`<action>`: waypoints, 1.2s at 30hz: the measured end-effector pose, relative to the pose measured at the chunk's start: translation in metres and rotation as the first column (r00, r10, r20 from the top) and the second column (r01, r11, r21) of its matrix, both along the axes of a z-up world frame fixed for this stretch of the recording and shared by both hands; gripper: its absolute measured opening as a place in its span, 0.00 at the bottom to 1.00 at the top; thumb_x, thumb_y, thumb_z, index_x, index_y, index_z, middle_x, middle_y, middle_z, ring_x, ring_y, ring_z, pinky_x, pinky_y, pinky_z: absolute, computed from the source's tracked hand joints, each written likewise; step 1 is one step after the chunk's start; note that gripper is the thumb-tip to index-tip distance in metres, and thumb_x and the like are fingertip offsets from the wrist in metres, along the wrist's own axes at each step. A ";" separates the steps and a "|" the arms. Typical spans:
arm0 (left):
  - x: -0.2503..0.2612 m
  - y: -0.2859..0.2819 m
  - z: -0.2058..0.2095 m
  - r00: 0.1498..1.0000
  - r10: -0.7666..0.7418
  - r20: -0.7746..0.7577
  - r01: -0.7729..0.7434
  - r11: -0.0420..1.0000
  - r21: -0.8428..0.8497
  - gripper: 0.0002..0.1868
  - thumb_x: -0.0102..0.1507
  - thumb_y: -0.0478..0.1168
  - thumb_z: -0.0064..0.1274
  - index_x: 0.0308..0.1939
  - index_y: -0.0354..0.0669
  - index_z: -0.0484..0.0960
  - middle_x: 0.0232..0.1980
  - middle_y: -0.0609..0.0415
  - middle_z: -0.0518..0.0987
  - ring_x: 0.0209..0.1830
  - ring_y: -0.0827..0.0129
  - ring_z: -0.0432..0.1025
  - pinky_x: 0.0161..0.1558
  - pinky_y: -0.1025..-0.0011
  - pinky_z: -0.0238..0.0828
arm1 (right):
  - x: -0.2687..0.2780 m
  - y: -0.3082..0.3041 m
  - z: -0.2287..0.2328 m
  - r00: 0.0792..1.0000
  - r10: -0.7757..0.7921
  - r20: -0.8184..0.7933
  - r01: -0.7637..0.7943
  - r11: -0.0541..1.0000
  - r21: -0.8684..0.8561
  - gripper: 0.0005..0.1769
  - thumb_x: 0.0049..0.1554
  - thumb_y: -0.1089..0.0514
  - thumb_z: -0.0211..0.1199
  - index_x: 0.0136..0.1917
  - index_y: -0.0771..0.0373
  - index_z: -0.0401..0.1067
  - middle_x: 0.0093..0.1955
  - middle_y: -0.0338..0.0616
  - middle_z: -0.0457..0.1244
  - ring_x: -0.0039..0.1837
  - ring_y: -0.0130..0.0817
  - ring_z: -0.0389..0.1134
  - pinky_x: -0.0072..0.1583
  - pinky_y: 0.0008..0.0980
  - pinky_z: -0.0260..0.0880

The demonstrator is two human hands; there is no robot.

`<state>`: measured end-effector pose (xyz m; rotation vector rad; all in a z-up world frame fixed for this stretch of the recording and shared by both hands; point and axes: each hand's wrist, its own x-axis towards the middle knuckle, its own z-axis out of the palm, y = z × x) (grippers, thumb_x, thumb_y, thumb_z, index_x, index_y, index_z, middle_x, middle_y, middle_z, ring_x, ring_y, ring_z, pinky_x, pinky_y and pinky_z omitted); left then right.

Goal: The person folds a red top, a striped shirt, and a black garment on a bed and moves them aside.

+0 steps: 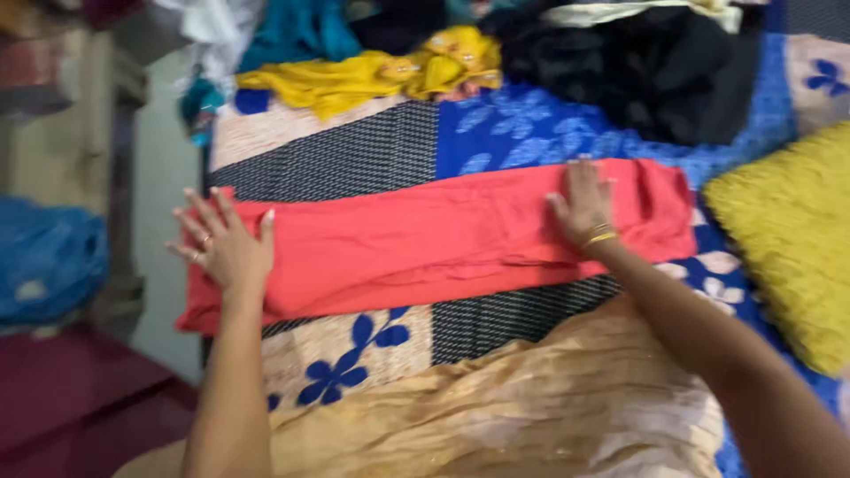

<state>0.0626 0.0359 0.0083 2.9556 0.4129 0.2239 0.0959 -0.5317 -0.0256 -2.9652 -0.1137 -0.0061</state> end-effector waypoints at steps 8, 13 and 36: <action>-0.023 -0.188 -0.013 0.871 -0.489 0.039 0.491 0.865 -0.101 0.47 0.63 0.68 0.46 0.77 0.40 0.61 0.81 0.45 0.55 0.80 0.49 0.46 0.72 0.31 0.34 | -0.020 0.110 0.019 0.827 0.558 -0.061 -0.546 0.825 0.149 0.48 0.60 0.37 0.54 0.82 0.63 0.44 0.85 0.53 0.43 0.85 0.53 0.39 0.79 0.59 0.36; -0.028 -0.182 -0.013 0.876 -0.481 0.031 0.482 0.875 -0.048 0.45 0.64 0.66 0.46 0.76 0.39 0.63 0.81 0.47 0.60 0.79 0.51 0.55 0.75 0.41 0.43 | 0.021 0.002 0.009 0.944 0.287 -0.161 -0.294 0.956 -0.021 0.44 0.60 0.40 0.54 0.82 0.61 0.48 0.84 0.52 0.44 0.83 0.55 0.42 0.78 0.56 0.39; 0.015 -0.375 -0.010 0.691 -0.723 0.026 0.706 0.666 -0.239 0.47 0.65 0.65 0.45 0.78 0.35 0.56 0.82 0.42 0.52 0.82 0.51 0.47 0.74 0.31 0.33 | 0.063 -0.167 0.018 0.786 -0.538 -0.305 0.548 0.834 -0.062 0.17 0.46 0.38 0.75 0.45 0.46 0.83 0.50 0.49 0.71 0.53 0.53 0.72 0.56 0.50 0.72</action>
